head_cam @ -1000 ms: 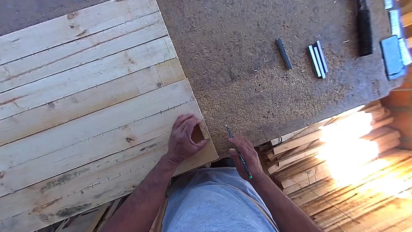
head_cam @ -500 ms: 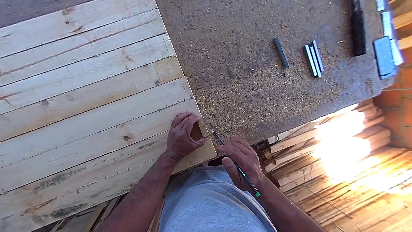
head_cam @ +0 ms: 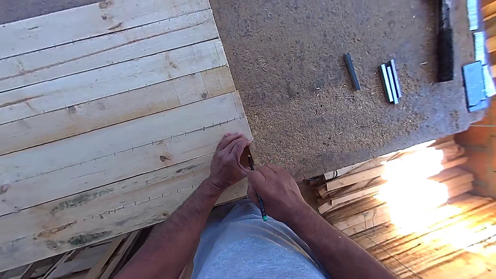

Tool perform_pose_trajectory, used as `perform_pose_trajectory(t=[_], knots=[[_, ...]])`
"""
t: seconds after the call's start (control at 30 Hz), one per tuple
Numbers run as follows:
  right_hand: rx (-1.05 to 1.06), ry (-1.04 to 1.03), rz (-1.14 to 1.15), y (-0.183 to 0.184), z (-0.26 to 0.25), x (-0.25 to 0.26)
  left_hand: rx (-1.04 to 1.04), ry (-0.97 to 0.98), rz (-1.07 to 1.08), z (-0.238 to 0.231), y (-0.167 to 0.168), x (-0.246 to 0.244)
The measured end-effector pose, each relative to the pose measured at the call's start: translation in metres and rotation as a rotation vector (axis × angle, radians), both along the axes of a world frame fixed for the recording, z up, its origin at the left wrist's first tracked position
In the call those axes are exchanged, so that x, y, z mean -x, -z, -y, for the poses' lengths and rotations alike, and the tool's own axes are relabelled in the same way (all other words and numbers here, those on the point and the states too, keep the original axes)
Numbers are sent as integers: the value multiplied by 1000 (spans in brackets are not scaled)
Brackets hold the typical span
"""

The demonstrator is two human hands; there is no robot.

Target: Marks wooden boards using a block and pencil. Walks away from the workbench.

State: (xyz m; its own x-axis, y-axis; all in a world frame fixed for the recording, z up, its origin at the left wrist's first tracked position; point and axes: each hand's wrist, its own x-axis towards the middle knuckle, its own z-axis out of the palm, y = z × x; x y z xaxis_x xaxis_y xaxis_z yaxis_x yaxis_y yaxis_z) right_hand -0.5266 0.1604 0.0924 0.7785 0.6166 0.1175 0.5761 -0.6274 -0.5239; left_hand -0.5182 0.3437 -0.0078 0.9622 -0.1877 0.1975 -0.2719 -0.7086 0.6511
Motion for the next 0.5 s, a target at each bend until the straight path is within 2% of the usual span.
perform_pose_trajectory(t=[0.17, 0.37, 0.5], knots=[[289, -26, 3, 2, -37, -10, 2, 18, 8, -2, -2, 0], [336, 32, 2, 1, -46, -6, 15, 34, 5, -2, -4, -2], [316, 157, -125, -11, -47, -3, -27, 33, 8, -1, -5, -3]])
